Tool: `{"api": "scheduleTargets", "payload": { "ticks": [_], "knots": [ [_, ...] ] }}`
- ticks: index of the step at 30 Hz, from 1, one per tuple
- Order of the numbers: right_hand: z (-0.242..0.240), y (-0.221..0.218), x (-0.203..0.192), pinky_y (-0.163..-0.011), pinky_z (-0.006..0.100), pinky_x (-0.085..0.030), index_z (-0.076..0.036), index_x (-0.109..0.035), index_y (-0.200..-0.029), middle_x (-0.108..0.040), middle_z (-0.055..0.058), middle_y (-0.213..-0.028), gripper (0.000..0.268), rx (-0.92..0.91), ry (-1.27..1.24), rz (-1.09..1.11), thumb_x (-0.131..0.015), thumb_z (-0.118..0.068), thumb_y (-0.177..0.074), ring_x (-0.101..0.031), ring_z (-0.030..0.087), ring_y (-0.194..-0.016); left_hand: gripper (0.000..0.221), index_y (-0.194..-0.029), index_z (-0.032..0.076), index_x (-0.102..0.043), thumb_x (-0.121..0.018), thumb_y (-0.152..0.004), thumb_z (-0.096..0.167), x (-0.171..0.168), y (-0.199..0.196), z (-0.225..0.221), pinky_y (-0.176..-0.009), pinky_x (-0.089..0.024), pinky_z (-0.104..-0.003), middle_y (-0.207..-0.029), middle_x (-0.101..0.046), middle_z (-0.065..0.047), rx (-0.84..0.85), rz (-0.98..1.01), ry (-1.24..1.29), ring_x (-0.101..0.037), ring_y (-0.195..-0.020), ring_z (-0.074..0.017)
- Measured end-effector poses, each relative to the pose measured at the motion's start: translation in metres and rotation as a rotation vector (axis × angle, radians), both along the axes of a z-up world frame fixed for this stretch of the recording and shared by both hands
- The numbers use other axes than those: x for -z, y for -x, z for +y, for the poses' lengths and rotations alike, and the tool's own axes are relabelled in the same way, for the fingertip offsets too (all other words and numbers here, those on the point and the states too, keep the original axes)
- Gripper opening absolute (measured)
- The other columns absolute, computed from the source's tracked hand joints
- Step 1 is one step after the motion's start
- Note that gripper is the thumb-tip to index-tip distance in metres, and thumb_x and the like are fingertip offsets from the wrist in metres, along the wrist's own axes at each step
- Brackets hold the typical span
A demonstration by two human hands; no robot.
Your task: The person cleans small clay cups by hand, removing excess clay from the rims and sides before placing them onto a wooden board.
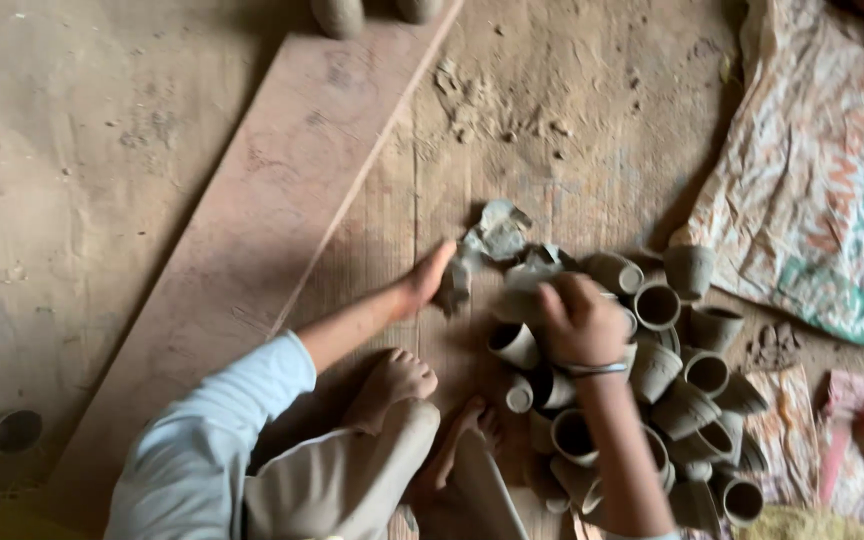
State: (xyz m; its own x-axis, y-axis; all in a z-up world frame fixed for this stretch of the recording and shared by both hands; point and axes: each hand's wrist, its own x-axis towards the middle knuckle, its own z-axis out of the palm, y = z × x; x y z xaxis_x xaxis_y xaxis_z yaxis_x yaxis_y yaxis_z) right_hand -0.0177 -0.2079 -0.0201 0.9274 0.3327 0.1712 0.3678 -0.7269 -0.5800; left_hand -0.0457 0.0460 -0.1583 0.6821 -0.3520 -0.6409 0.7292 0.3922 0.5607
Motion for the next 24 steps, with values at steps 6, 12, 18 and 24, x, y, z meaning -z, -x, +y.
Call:
{"api": "scheduleTargets", "payload": {
  "ticks": [6,12,18,24],
  "knots": [
    [-0.046,-0.077,0.031,-0.085,0.049,-0.054,-0.005,-0.07,-0.117,-0.07,0.018,-0.109,0.047,0.136,0.281,-0.127,-0.084,-0.04,-0.089,-0.066,0.039,-0.099,0.05,-0.144,0.023,-0.042,-0.053,-0.102,0.047,0.008,-0.176,0.153,-0.088,-0.056,-0.051,-0.14,-0.051,-0.017,-0.106,-0.606,-1.454,-0.063,-0.115,-0.0378],
    [-0.056,-0.094,0.095,-0.101,0.05,-0.05,-0.009,-0.065,-0.12,-0.07,0.014,-0.119,0.054,0.121,0.425,-0.057,-0.086,-0.037,-0.079,-0.062,0.038,-0.115,0.064,-0.143,0.02,-0.043,-0.071,-0.088,0.034,-0.034,-0.287,0.241,-0.09,-0.052,-0.058,-0.146,-0.046,-0.014,0.133,-0.558,-1.926,-0.058,-0.114,-0.0471],
    [-0.053,-0.089,0.121,-0.101,0.048,-0.049,-0.014,-0.063,-0.129,-0.065,0.013,-0.133,0.054,0.149,0.469,0.105,-0.083,-0.031,-0.082,-0.057,0.041,-0.122,0.055,-0.127,0.022,-0.049,-0.073,-0.078,0.015,-0.055,-0.256,0.229,-0.08,-0.054,-0.054,-0.15,-0.039,-0.025,-0.085,-0.463,-1.792,-0.063,-0.098,-0.0472],
    [-0.023,-0.071,0.114,-0.108,0.051,-0.043,-0.007,-0.059,-0.135,-0.058,0.02,-0.142,0.063,0.022,0.397,-0.125,-0.082,-0.025,-0.079,-0.053,0.042,-0.13,0.043,-0.115,0.015,-0.057,-0.077,-0.077,0.02,-0.008,-0.205,0.259,-0.085,-0.056,-0.04,-0.108,-0.07,-0.011,-0.499,-0.591,-1.427,-0.07,-0.1,-0.0306]
  ]
}}
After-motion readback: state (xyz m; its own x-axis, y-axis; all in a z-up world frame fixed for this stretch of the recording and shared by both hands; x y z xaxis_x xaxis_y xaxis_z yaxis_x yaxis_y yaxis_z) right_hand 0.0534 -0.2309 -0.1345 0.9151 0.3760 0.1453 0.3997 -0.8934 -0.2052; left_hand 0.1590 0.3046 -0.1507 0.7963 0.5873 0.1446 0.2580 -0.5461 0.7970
